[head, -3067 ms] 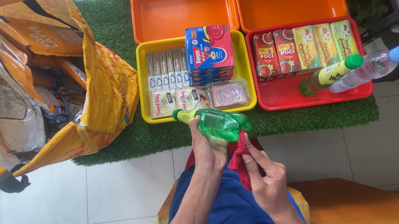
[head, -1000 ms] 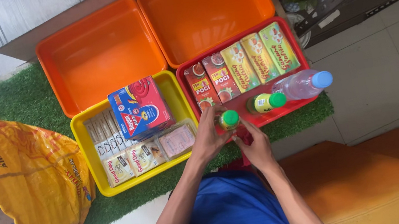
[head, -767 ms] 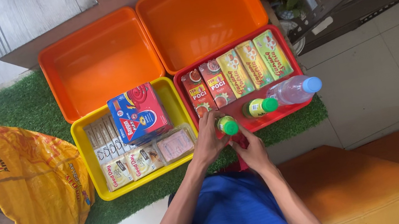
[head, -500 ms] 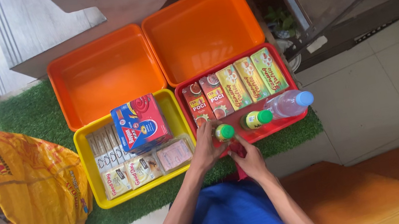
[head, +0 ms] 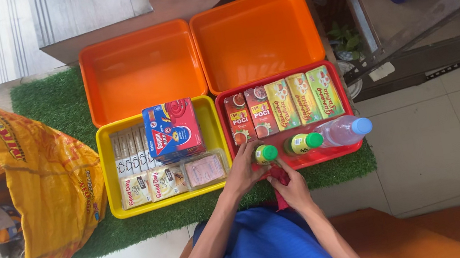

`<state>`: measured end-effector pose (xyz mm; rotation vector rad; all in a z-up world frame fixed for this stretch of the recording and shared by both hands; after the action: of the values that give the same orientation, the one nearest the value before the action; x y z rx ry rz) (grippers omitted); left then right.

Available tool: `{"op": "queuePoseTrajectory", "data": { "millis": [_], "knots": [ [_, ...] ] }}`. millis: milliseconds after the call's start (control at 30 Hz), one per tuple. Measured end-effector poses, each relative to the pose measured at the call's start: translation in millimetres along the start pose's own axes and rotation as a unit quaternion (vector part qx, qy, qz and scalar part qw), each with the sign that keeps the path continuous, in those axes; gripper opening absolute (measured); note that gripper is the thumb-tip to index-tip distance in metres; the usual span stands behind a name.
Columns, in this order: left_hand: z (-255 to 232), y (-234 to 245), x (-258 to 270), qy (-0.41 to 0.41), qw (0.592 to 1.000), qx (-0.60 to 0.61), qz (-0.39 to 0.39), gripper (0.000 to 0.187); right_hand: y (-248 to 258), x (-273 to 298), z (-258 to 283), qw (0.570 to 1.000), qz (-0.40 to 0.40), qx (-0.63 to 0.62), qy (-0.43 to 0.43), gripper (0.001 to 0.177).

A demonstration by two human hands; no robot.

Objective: The person wipes a green plastic bottle and a packet of Ecolatte with a red cloth. The person places the cleaned items into orange and red trays alongside other packaged goods.

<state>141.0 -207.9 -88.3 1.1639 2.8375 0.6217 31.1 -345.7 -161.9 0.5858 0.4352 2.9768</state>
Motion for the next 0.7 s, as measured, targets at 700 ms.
{"op": "queuePoseTrajectory", "data": {
  "millis": [700],
  "knots": [
    [19,-1,120,0.097,0.935,0.338,0.041,0.051,-48,43,84,0.941,0.175,-0.289,0.034,0.068]
  ]
}}
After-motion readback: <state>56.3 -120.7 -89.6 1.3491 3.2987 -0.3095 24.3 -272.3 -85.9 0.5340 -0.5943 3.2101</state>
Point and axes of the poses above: each hand's wrist, its own x-axis away from the middle knuckle, its own y-axis out of the back of the hand, z = x × y, the point moved 5 cm from there along -x, towards the middle knuckle, and after that the axes turned 10 degrees about z, right-handed, at the moved point
